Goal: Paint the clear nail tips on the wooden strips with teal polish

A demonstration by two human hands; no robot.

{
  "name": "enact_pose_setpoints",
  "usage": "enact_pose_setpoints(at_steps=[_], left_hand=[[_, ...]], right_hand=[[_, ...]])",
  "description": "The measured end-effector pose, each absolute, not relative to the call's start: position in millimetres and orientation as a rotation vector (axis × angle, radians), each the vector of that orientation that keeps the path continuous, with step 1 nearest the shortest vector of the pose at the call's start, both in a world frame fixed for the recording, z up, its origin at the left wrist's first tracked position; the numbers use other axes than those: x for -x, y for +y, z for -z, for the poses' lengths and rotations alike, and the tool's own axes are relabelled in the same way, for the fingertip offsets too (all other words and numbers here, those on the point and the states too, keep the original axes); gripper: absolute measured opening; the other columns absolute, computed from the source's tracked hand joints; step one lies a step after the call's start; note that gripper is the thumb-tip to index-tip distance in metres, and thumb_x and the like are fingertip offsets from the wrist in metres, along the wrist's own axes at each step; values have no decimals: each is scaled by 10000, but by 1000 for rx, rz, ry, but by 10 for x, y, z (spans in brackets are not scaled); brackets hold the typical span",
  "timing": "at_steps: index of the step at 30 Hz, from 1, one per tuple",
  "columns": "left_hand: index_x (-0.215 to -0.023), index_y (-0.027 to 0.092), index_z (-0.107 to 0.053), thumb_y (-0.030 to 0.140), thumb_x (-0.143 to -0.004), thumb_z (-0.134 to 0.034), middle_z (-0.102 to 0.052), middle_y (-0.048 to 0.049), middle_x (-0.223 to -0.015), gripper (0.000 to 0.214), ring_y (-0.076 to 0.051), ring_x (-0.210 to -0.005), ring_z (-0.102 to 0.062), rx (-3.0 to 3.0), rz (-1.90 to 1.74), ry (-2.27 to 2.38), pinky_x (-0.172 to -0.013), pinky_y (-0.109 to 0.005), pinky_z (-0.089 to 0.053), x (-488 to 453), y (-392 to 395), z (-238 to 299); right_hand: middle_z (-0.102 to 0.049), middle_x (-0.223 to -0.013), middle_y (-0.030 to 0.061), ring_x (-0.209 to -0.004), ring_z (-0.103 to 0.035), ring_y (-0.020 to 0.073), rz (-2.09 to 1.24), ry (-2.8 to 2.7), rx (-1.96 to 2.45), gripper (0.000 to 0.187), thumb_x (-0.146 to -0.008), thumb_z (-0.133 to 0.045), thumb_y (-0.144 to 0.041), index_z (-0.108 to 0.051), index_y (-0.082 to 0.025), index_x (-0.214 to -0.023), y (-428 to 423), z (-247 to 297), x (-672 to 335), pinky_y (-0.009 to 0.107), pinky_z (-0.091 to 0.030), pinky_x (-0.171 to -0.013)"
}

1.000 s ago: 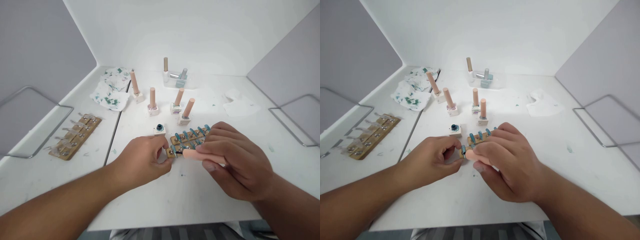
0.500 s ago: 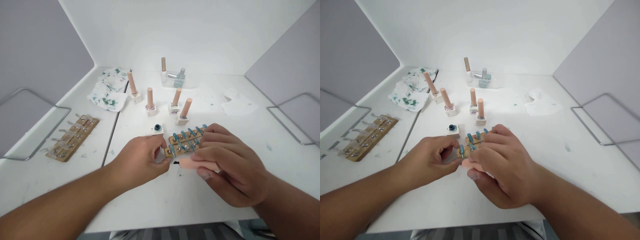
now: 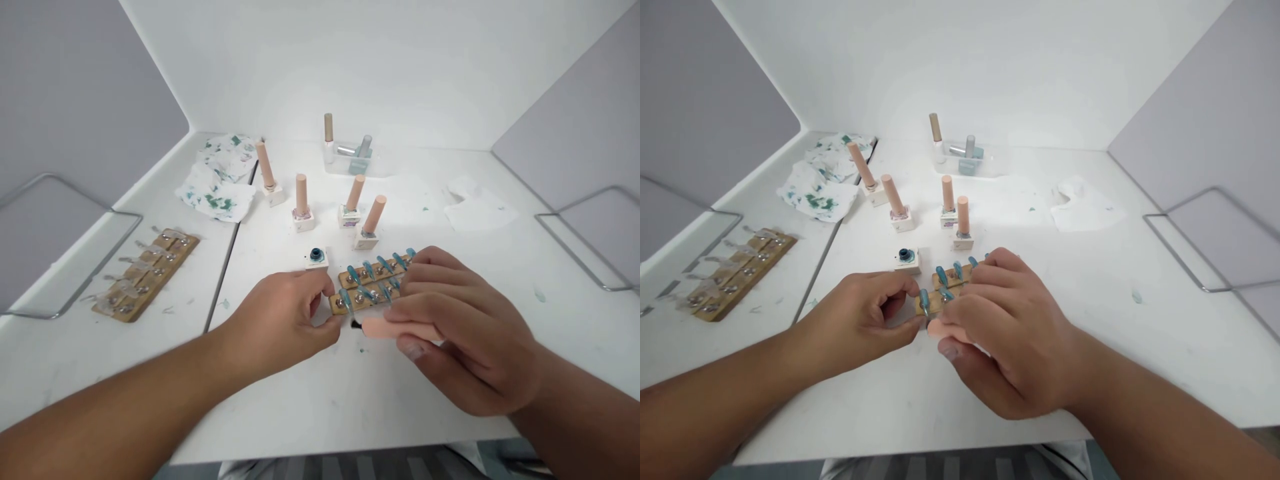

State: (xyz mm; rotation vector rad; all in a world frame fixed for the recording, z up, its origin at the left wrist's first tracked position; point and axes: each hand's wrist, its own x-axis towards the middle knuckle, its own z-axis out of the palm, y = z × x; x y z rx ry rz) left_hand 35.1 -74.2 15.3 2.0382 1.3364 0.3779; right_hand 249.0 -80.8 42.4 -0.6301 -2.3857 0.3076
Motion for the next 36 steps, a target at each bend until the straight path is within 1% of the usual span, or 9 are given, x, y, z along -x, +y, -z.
enact_pose_setpoints(at_steps=[6,9,13,16,19,23,28,32,36], left_hand=[[-711,194,-534,257,-703,-559,-421,59,-536,68,-85,-487,-374,-2038,-369,1337,-437,-210,-282,-352,-737,-179],[-702,196,-526,251,-702,-557,-423,58,-541,63,-84,-486,-372,-2042,-384,1328,-432,-209,-275,-344,-751,-156],[-718,203,-527,267,-709,-562,-421,60,-546,74,-86,-490,-365,-2058,-424,1339,-436,-212,-279,-335,-770,-117],[-735,206,-533,278,-713,-567,-420,63,-546,82,-87,-490,-367,-2058,-432,1343,-438,-214,-280,-337,-771,-112],[-729,210,-532,294,-711,-574,-414,65,-541,96,-86,-485,-369,-2058,-416,1356,-434,-213,-282,-343,-764,-120],[-739,215,-531,301,-710,-574,-415,68,-548,101,-85,-490,-376,-2060,-404,1352,-438,-212,-294,-342,-761,-123],[-734,215,-526,286,-706,-558,-410,68,-544,83,-86,-489,-373,-2062,-394,1353,-436,-215,-288,-335,-760,-136],[-728,211,-525,293,-704,-566,-415,65,-546,95,-88,-495,-377,-2053,-377,1347,-439,-215,-294,-342,-745,-152],[-730,213,-524,298,-704,-576,-411,68,-542,103,-87,-493,-375,-2051,-369,1352,-436,-212,-293,-351,-740,-136]], right_hand=[[-532,-609,-11,-532,-449,120,-229,-2301,694,127,-758,-494,-105,-533,-149,-870,-796,-400,-2502,313,-321,-594],[-523,-623,-30,-524,-425,106,-172,-2303,755,130,-787,-500,-120,-534,-157,-907,-779,-345,-2496,304,-325,-605],[-515,-603,-31,-525,-419,108,-170,-2321,800,100,-794,-501,-117,-530,-163,-878,-784,-332,-2488,310,-327,-610],[-548,-612,-4,-551,-457,123,-267,-2353,726,72,-772,-499,-112,-520,-154,-827,-807,-377,-2493,328,-336,-617],[-548,-588,4,-539,-451,127,-324,-2358,643,77,-744,-493,-102,-520,-148,-800,-821,-422,-2500,336,-336,-601],[-562,-602,15,-544,-483,132,-271,-2298,672,104,-728,-509,-89,-534,-130,-820,-814,-406,-2503,330,-334,-586],[-543,-607,-11,-525,-447,110,-215,-2307,773,106,-752,-523,-98,-532,-145,-846,-799,-348,-2503,325,-335,-601],[-563,-619,5,-565,-481,133,-291,-2374,688,66,-748,-510,-109,-513,-157,-794,-802,-390,-2490,336,-340,-611],[-539,-578,5,-532,-458,131,-335,-2400,621,80,-740,-493,-106,-524,-140,-805,-809,-437,-2491,341,-338,-599]])
